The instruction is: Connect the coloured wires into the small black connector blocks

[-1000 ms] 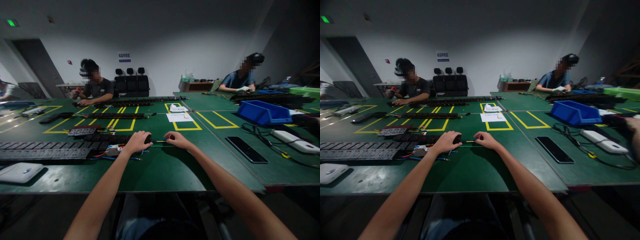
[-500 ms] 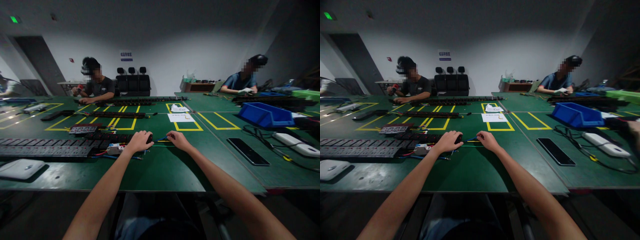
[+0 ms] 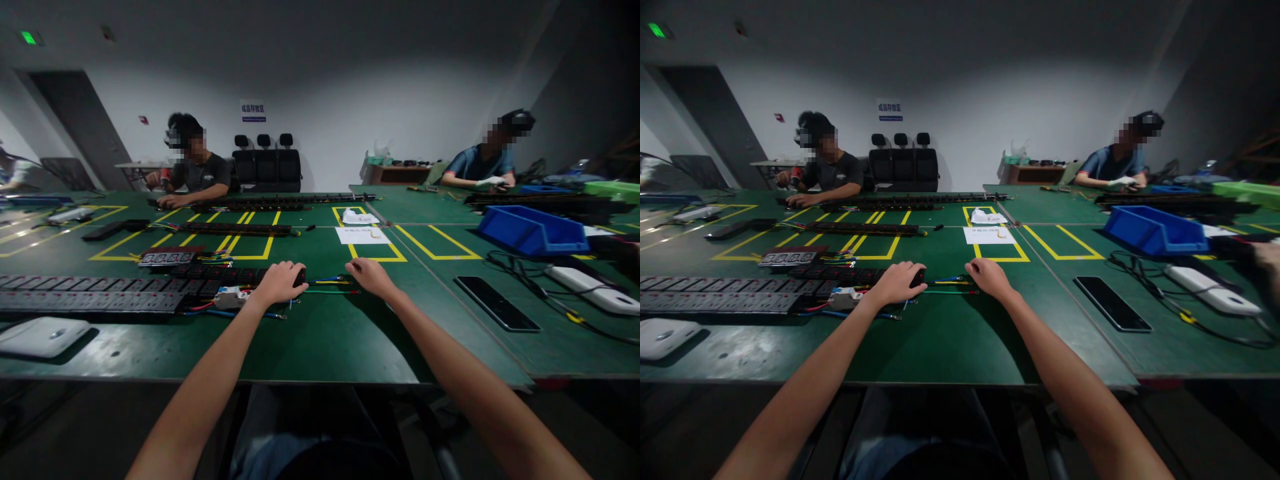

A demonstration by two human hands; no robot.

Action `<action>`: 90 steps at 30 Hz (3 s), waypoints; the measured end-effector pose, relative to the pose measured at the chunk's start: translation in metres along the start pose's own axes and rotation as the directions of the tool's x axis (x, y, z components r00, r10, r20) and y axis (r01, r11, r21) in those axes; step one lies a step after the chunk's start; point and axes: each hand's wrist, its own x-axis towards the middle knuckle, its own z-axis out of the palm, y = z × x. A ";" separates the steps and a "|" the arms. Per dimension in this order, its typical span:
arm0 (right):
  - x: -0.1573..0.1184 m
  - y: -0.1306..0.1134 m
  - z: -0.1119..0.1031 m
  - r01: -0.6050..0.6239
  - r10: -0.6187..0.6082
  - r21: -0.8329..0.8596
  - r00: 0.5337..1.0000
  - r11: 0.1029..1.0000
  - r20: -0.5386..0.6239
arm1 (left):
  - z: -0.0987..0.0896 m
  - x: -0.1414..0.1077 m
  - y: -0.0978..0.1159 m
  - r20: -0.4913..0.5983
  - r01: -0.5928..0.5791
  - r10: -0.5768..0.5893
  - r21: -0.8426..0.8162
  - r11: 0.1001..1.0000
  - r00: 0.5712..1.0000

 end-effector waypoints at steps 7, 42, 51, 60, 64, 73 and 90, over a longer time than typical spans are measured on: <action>-0.004 -0.021 0.003 0.106 -0.107 0.016 0.985 0.994 0.133 | 0.002 0.000 -0.001 -0.011 0.001 -0.001 -0.010 1.000 1.000; 0.004 -0.023 0.025 -0.163 0.149 0.069 0.974 0.984 0.169 | 0.000 0.000 0.002 -0.005 0.016 -0.016 -0.001 1.000 1.000; 0.006 -0.027 0.026 -0.180 0.178 -0.005 0.970 0.984 0.166 | -0.002 0.000 0.003 -0.002 0.024 -0.024 0.003 1.000 1.000; 0.010 -0.030 0.024 -0.216 0.211 0.001 0.957 0.976 0.197 | 0.000 0.000 0.002 -0.015 0.015 -0.015 0.007 1.000 1.000; 0.009 -0.028 0.022 -0.184 0.174 0.033 0.965 0.982 0.196 | 0.000 0.000 0.001 -0.014 0.011 -0.011 0.002 1.000 1.000; 0.003 -0.021 0.005 -0.089 0.086 0.024 0.993 0.996 0.086 | -0.003 -0.001 0.003 -0.002 0.020 -0.020 0.022 1.000 1.000; -0.003 -0.010 0.001 0.046 -0.069 0.124 0.979 0.991 0.193 | -0.001 0.000 0.002 -0.017 0.018 -0.017 0.021 1.000 1.000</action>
